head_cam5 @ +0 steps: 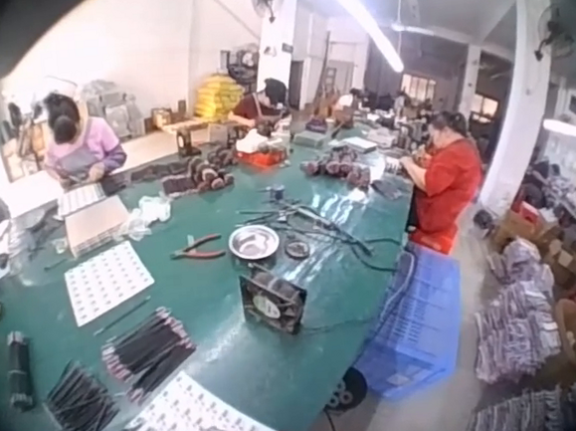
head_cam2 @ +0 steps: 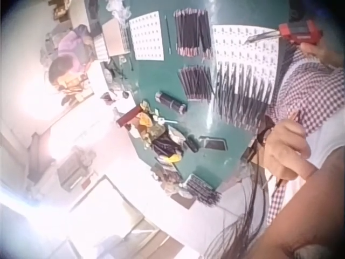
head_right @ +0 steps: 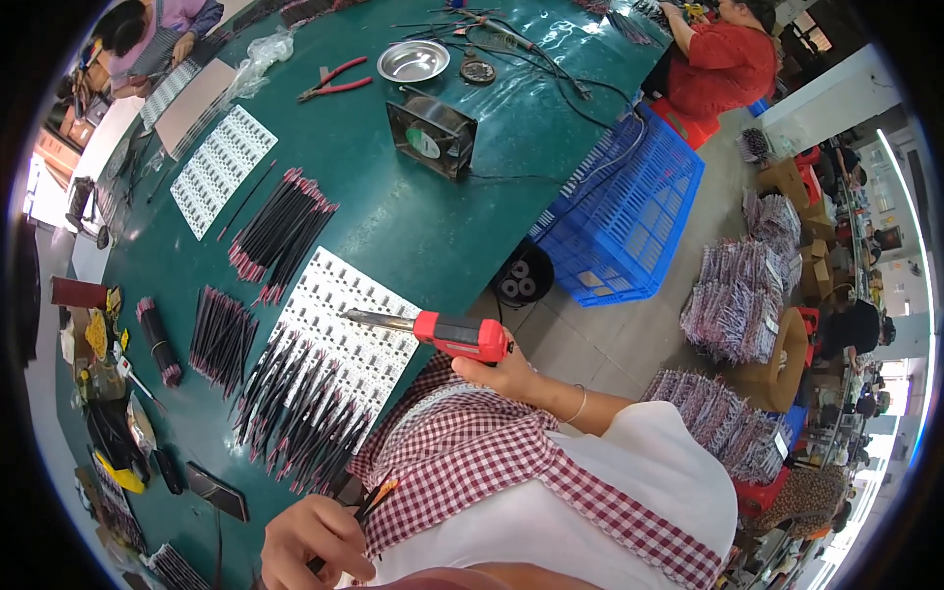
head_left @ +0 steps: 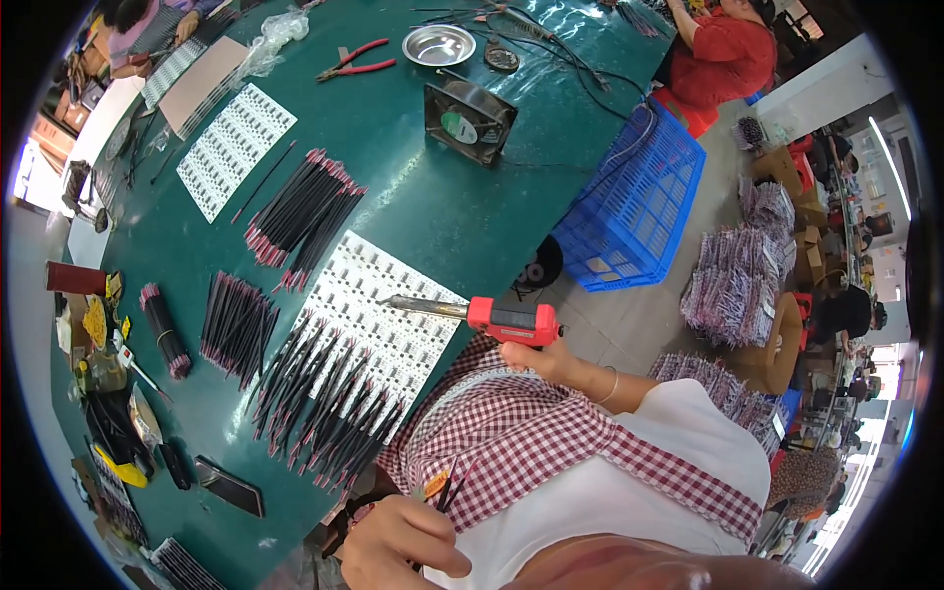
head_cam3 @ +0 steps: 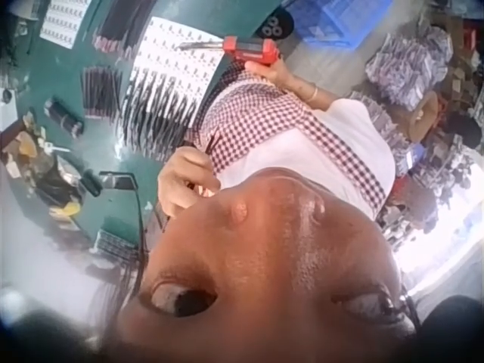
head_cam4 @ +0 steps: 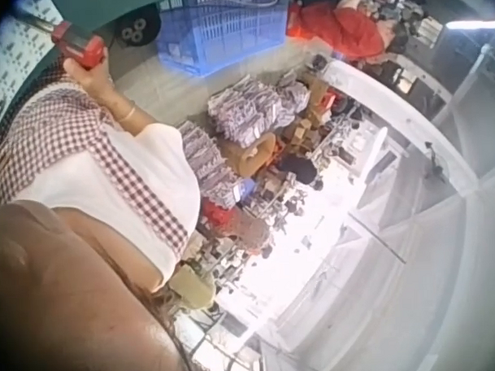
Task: The person attaches wires to a circuit board panel by positioning wire ends onto the board and soldering them in place with a soldering iron.
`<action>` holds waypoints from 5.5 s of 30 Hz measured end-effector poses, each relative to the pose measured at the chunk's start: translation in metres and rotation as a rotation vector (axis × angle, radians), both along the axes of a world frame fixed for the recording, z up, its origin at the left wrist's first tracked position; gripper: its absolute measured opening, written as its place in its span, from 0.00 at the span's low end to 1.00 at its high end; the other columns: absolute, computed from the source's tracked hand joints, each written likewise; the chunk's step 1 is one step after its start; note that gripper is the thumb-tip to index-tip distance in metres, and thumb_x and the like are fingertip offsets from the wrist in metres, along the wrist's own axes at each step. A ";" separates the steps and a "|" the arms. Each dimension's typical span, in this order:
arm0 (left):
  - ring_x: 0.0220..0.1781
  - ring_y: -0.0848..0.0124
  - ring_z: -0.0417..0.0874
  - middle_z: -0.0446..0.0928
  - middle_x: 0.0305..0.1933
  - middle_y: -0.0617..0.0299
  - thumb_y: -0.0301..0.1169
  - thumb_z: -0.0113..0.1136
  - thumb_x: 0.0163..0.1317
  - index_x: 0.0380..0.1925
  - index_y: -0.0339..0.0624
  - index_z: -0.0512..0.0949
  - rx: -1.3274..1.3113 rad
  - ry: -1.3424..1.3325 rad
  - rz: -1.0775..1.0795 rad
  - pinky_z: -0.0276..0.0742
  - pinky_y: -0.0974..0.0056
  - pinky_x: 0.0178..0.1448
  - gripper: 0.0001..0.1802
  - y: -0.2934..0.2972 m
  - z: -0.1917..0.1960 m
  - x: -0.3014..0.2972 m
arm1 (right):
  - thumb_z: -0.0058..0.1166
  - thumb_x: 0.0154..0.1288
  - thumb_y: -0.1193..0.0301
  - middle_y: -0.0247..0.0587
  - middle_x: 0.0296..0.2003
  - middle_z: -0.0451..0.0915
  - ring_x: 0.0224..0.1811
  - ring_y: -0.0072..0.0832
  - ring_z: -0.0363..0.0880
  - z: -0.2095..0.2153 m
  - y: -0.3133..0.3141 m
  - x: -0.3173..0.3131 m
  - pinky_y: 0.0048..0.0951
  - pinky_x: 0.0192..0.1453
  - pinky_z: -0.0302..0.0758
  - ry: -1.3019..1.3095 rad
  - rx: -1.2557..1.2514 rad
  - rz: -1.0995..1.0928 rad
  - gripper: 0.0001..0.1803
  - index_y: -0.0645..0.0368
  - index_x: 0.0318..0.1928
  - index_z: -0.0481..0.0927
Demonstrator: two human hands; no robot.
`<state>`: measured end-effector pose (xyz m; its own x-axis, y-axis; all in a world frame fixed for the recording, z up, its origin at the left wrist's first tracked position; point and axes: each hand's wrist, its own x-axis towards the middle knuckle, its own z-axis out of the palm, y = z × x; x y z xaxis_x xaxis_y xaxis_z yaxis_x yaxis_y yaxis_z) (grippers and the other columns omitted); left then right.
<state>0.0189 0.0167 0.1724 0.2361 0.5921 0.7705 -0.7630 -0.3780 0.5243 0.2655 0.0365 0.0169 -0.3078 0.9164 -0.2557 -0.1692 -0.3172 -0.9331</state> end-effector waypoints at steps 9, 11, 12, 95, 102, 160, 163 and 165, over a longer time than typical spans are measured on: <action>0.18 0.68 0.74 0.78 0.45 0.70 0.26 0.54 0.61 0.30 0.45 0.77 0.079 -0.152 0.055 0.55 0.68 0.17 0.03 -0.007 -0.002 0.005 | 0.61 0.61 0.70 0.28 0.23 0.73 0.21 0.14 0.69 -0.002 -0.002 0.003 0.20 0.23 0.66 0.007 0.015 -0.010 0.14 0.59 0.46 0.75; 0.18 0.66 0.75 0.78 0.46 0.67 0.29 0.51 0.65 0.34 0.44 0.77 0.099 -0.014 0.023 0.59 0.68 0.19 0.06 -0.005 -0.007 -0.001 | 0.61 0.61 0.70 0.28 0.23 0.73 0.21 0.13 0.69 -0.002 -0.002 0.003 0.19 0.23 0.66 0.033 -0.006 0.006 0.14 0.59 0.46 0.75; 0.18 0.66 0.75 0.78 0.46 0.67 0.29 0.51 0.65 0.34 0.44 0.77 0.098 -0.013 0.024 0.59 0.68 0.19 0.06 -0.004 -0.009 -0.007 | 0.61 0.61 0.70 0.28 0.23 0.73 0.21 0.13 0.69 -0.002 -0.002 0.004 0.19 0.23 0.66 0.035 -0.007 0.006 0.14 0.59 0.46 0.75; 0.21 0.51 0.77 0.74 0.16 0.49 0.37 0.64 0.55 0.18 0.37 0.79 -0.831 1.697 1.090 0.70 0.54 0.27 0.15 0.014 -0.144 -0.020 | 0.61 0.61 0.72 0.36 0.40 0.81 0.41 0.23 0.78 -0.026 -0.025 0.037 0.27 0.47 0.74 -0.376 -0.177 0.273 0.13 0.62 0.46 0.79; 0.22 0.51 0.77 0.74 0.17 0.49 0.37 0.63 0.56 0.18 0.36 0.78 -0.809 1.696 1.105 0.71 0.54 0.27 0.15 0.014 -0.144 -0.019 | 0.55 0.65 0.62 0.34 0.25 0.75 0.23 0.17 0.67 -0.032 -0.028 0.033 0.20 0.27 0.62 -0.403 0.007 0.283 0.16 0.64 0.41 0.76; 0.27 0.56 0.79 0.78 0.26 0.55 0.32 0.63 0.54 0.27 0.40 0.78 -0.730 1.693 1.122 0.72 0.56 0.31 0.07 0.006 -0.146 -0.018 | 0.58 0.63 0.71 0.30 0.28 0.76 0.28 0.18 0.71 -0.019 -0.030 0.032 0.23 0.33 0.69 -0.257 -0.110 0.186 0.08 0.62 0.38 0.78; 0.27 0.55 0.78 0.78 0.26 0.55 0.31 0.64 0.54 0.26 0.39 0.77 -0.741 1.656 1.103 0.72 0.56 0.31 0.08 0.005 -0.147 -0.018 | 0.57 0.65 0.69 0.30 0.27 0.76 0.27 0.16 0.70 -0.018 -0.030 0.030 0.21 0.32 0.67 -0.249 -0.094 0.183 0.08 0.62 0.37 0.78; 0.26 0.55 0.78 0.77 0.26 0.54 0.30 0.64 0.54 0.26 0.38 0.76 -0.749 1.606 1.097 0.72 0.56 0.32 0.08 0.001 -0.148 -0.020 | 0.57 0.65 0.68 0.29 0.27 0.75 0.27 0.16 0.70 -0.018 -0.030 0.031 0.21 0.31 0.66 -0.256 -0.082 0.189 0.09 0.62 0.37 0.78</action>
